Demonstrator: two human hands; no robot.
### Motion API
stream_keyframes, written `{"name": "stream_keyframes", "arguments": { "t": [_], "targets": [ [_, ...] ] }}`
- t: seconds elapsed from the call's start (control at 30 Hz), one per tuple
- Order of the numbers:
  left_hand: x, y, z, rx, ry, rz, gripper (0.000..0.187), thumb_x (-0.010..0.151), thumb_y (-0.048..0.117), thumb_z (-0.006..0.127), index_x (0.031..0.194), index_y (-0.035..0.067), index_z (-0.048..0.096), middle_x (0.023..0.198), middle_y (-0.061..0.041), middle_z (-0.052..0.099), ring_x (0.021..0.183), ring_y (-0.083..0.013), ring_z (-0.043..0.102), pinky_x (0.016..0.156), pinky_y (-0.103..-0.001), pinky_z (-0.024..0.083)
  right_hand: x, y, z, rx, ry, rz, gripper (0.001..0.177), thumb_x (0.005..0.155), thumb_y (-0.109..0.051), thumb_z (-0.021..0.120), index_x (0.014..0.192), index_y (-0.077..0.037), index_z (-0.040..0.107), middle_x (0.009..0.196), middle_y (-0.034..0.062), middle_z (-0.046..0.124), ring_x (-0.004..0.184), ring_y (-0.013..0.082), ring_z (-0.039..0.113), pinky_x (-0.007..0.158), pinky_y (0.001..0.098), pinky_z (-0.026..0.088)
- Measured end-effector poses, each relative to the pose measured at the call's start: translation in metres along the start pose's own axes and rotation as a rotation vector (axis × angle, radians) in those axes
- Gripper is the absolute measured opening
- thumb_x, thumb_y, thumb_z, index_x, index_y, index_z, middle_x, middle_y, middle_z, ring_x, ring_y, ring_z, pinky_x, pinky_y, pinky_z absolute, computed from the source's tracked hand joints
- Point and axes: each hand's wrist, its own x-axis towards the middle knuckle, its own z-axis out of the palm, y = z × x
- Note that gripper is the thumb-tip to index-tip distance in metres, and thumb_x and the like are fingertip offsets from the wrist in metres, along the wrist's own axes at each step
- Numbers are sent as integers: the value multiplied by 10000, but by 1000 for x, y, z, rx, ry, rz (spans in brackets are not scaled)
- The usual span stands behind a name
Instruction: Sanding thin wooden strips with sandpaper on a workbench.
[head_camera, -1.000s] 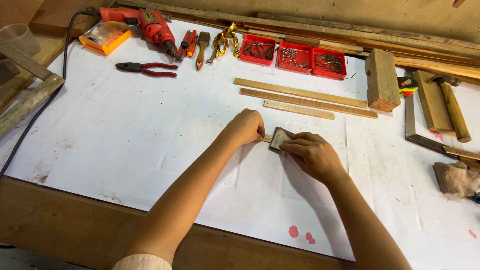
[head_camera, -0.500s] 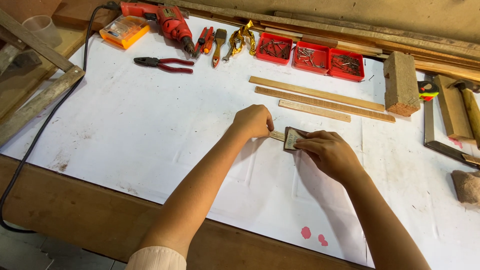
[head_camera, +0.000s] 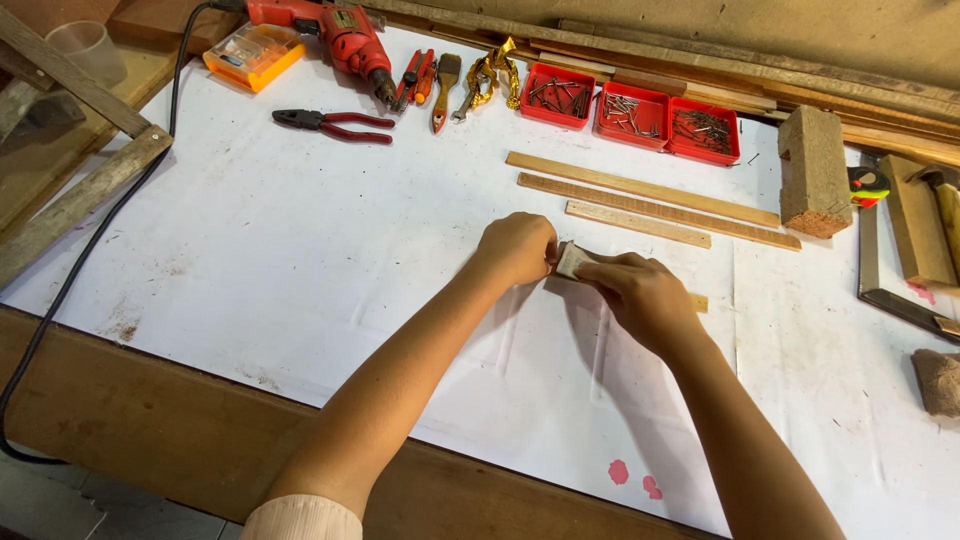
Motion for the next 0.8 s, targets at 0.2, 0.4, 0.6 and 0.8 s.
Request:
{"name": "stream_keyframes", "arguments": {
  "t": [0.2, 0.4, 0.6, 0.8],
  "targets": [
    [-9, 29, 5, -122, 162, 354, 320, 581, 325, 902, 798, 126, 778, 865, -61, 715, 891, -289, 684, 744, -446, 558, -6, 10, -33, 11, 121, 197, 196, 976, -152, 699, 1157, -151, 772, 947, 111, 743, 837, 309, 704, 699, 414, 558],
    [13, 30, 35, 111, 58, 375, 226, 894, 304, 728, 811, 100, 777, 940, -70, 725, 910, -282, 705, 812, -439, 586, -29, 20, -43, 41, 169, 189, 185, 981, -142, 695, 1150, -132, 769, 904, 99, 742, 805, 285, 703, 690, 398, 559],
    [-4, 49, -5, -104, -199, 152, 236, 929, 332, 678, 957, 127, 790, 900, -83, 737, 834, -282, 721, 797, -429, 578, -36, 9, -54, 54, 169, 208, 207, 956, -121, 713, 1155, -125, 768, 884, 72, 754, 743, 245, 699, 652, 378, 565],
    [-21, 45, -27, -125, -16, 179, 365, 684, 336, 876, 952, 105, 784, 975, -101, 721, 892, -266, 702, 770, -404, 577, -38, 11, -24, -46, 212, -65, 220, 892, -81, 739, 1110, -100, 762, 1033, 64, 776, 940, 265, 734, 811, 398, 586]
  ]
}}
